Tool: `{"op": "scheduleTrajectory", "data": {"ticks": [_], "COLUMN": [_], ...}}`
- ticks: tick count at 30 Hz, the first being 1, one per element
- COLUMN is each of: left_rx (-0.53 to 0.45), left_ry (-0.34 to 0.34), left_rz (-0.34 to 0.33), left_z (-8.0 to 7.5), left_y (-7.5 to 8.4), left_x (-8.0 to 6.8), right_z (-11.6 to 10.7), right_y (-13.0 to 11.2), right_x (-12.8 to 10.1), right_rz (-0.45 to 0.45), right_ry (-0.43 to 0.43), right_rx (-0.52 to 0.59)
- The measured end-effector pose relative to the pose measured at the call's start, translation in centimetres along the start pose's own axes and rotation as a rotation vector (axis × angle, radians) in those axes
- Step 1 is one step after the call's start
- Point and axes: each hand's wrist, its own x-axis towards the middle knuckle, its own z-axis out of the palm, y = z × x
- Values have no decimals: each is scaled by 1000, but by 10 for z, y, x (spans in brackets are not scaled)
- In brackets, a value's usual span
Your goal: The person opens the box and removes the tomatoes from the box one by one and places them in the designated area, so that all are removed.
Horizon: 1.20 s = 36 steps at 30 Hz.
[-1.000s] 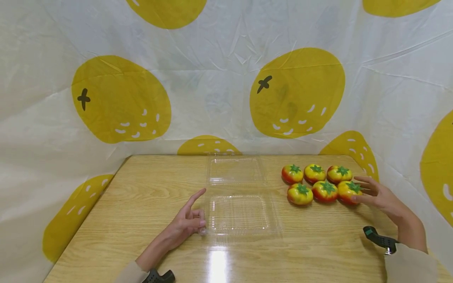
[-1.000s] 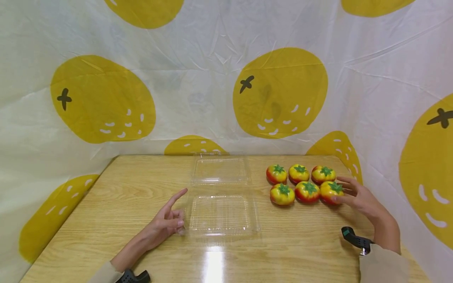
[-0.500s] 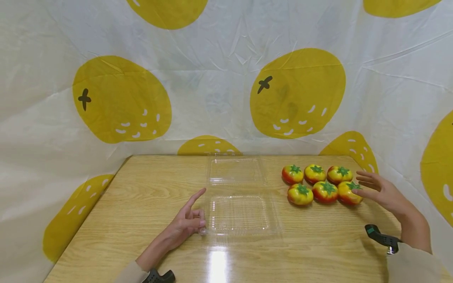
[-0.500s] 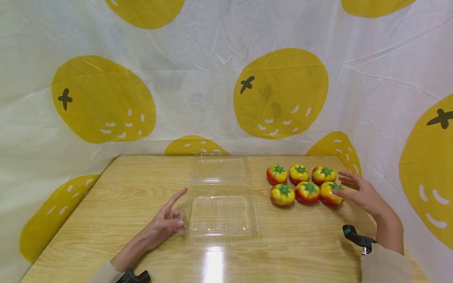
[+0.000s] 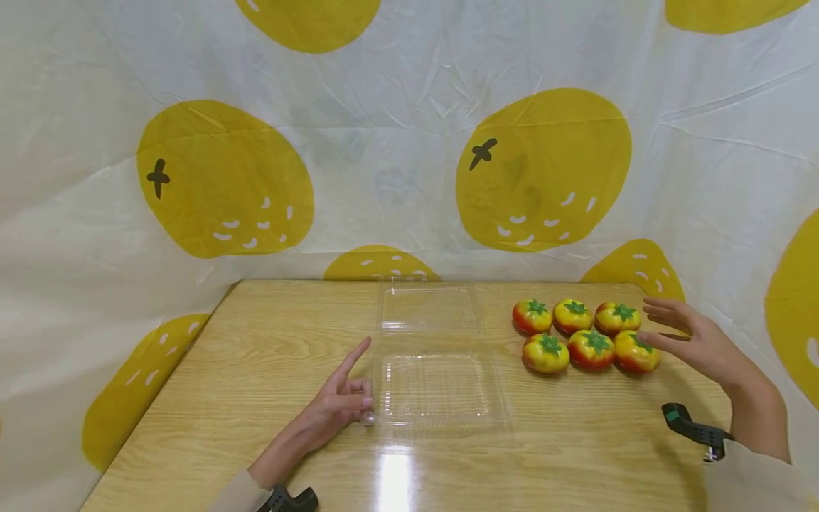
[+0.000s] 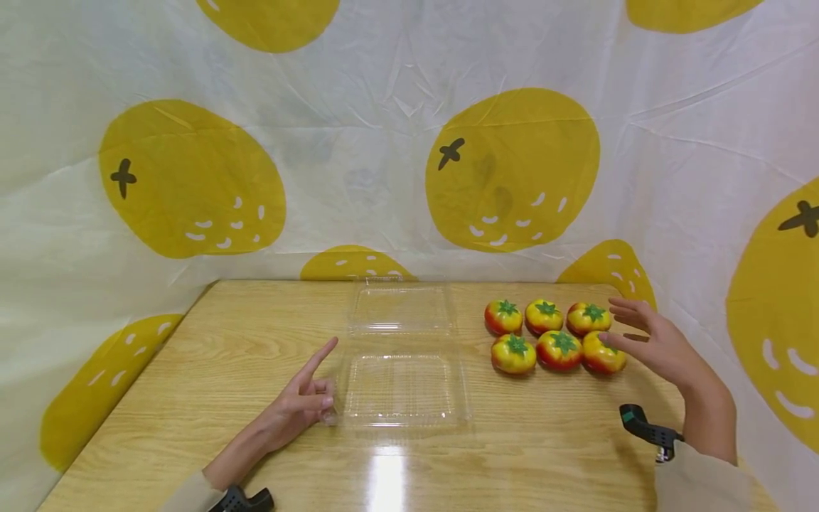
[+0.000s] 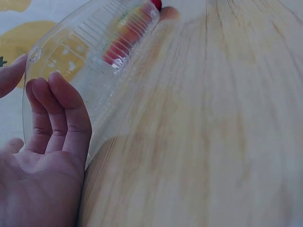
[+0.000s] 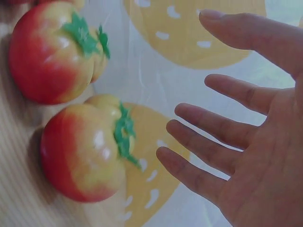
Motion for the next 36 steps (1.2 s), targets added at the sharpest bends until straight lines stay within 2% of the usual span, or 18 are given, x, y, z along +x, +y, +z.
{"op": "scheduleTrajectory", "data": {"ticks": [10,22,36], "left_rx": [-25,-42,-40], "left_ry": [12,55,106], "left_rz": [1,-32,-41], "left_z": [0,0,1], "left_y": [0,1,1], "left_x": [1,1,0], "right_z": [6,18,36], "right_y": [-28,-55,-80], "right_x": [5,10,18], "right_rz": [-146,-175,-251], "right_ry": [41,49,33], "right_rx": [54,-26,-55]}}
